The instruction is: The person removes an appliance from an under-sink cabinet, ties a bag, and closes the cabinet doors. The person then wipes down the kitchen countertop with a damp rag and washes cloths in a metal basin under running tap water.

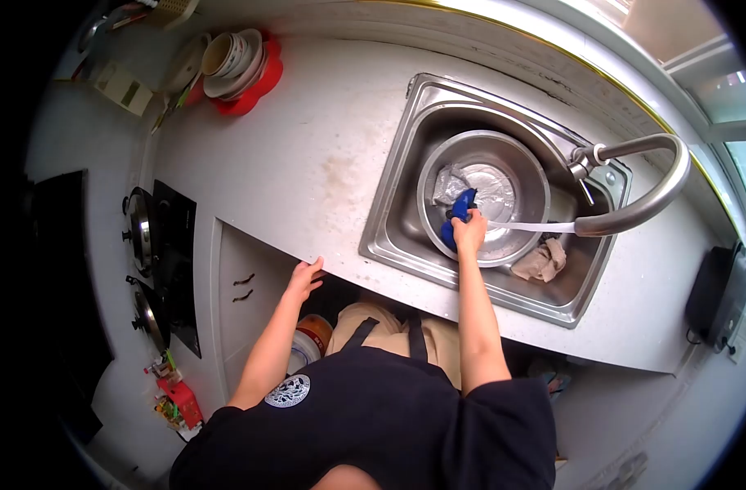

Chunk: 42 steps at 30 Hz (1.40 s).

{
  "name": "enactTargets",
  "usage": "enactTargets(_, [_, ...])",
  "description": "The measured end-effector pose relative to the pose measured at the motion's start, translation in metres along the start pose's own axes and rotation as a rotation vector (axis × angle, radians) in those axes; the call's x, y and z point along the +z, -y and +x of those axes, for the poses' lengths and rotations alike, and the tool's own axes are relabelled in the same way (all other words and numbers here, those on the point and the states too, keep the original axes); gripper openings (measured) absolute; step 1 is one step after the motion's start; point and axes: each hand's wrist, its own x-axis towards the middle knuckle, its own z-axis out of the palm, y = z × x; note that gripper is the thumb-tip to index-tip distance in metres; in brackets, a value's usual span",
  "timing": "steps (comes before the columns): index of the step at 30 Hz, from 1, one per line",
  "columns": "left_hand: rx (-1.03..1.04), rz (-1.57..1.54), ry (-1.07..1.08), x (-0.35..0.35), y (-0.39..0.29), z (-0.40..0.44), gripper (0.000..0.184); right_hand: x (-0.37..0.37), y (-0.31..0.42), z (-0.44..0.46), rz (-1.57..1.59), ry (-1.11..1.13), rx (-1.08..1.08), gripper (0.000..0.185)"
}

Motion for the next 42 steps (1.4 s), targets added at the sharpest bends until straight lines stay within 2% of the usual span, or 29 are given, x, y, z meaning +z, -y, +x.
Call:
enactTargets(2, [0.07, 0.675, 0.073, -0.002, -0.006, 0.001, 0.035, -0.02, 0.014, -0.019, 0.119, -0.083, -0.044, 0.041])
enactTargets(3, [0.111, 1.012, 0.108, -0.004, -0.01, 0.001, 0.035, -0.029, 0.016, -0.026, 0.16, -0.155, -0.164, 0.037])
enactTargets(5, [0.282, 1.115, 0.286, 0.019, -0.045, -0.044, 0.039, -0.057, 0.041, -0.043, 0.205, -0.203, -0.346, 0.033])
enactTargets(7, [0.325, 0.642, 0.608, 0.058, -0.056, -0.043, 0.042, -0.085, 0.074, -0.063, 0.149, -0.241, -0.463, 0.031])
enactTargets(8, [0.194, 0.336, 0.766, 0.085, -0.074, -0.053, 0.053, -0.095, 0.089, -0.073, 0.129, -0.223, -0.436, 0.031])
enactTargets(9, [0.082, 0.147, 0.895, 0.111, -0.094, -0.063, 0.074, -0.102, 0.102, -0.082, 0.12, -0.299, -0.524, 0.032])
enactTargets(11, [-0.293, -0.055, 0.978, 0.16, -0.128, -0.063, 0.092, -0.114, 0.126, -0.103, 0.091, -0.271, -0.588, 0.033])
enactTargets(13, [-0.332, -0.131, 1.178, 0.192, -0.155, -0.054, 0.089, -0.123, 0.141, -0.119, 0.043, -0.209, -0.699, 0.034])
enactTargets(15, [-0.324, -0.213, 1.376, 0.225, -0.16, -0.038, 0.069, -0.123, 0.14, -0.13, 0.04, -0.161, -0.767, 0.034])
enactTargets(16, [-0.348, -0.156, 1.371, 0.23, -0.163, -0.041, 0.049, -0.124, 0.141, -0.135, 0.034, -0.168, -0.784, 0.034])
enactTargets(17, [-0.373, -0.148, 1.382, 0.232, -0.16, -0.043, 0.037, -0.126, 0.141, -0.139, 0.032, -0.169, -0.803, 0.033])
enactTargets(19, [-0.284, -0.109, 1.394, 0.239, -0.148, -0.049, 0.03, -0.127, 0.132, -0.14, 0.09, -0.16, -0.786, 0.037])
enactTargets(21, [-0.267, -0.256, 1.365, 0.244, -0.14, -0.061, 0.031, -0.129, 0.125, -0.133, 0.168, -0.173, -0.778, 0.042])
enactTargets(22, [-0.257, -0.329, 1.346, 0.245, -0.135, -0.067, 0.031, -0.138, 0.133, -0.135, 0.106, -0.156, -0.737, 0.053])
enactTargets(25, [-0.362, -0.416, 1.363, 0.257, -0.119, -0.076, 0.033, -0.14, 0.127, -0.116, 0.087, -0.324, -0.804, 0.061])
enactTargets(26, [-0.336, -0.513, 1.318, 0.267, -0.111, -0.078, 0.028, -0.133, 0.12, -0.112, 0.16, -0.377, -0.782, 0.05])
enactTargets(29, [0.2, -0.471, 0.946, 0.292, -0.102, -0.098, 0.023, -0.1, 0.098, -0.098, 0.685, -0.532, -0.337, 0.042])
enactTargets(30, [0.276, -0.428, 0.858, 0.295, -0.106, -0.109, 0.016, -0.097, 0.103, -0.095, 0.934, -0.543, -0.093, 0.034])
enactTargets(33, [0.9, -0.065, 0.53, 0.309, -0.103, -0.116, 0.013, -0.102, 0.092, -0.087, 1.337, -0.411, 0.255, 0.039])
enactTargets(36, [1.116, 0.007, 0.448, 0.318, -0.101, -0.121, 0.01, -0.116, 0.072, -0.074, 1.671, -0.152, 0.389, 0.033])
enactTargets(39, [1.319, 0.075, 0.416, 0.324, -0.096, -0.122, 0.004, -0.103, 0.02, -0.047, 1.657, 0.044, 0.367, 0.026])
enactTargets(42, [1.578, 0.192, 0.362, 0.324, -0.099, -0.12, 0.005, -0.113, 0.017, -0.039, 1.63, 0.196, 0.344, 0.025])
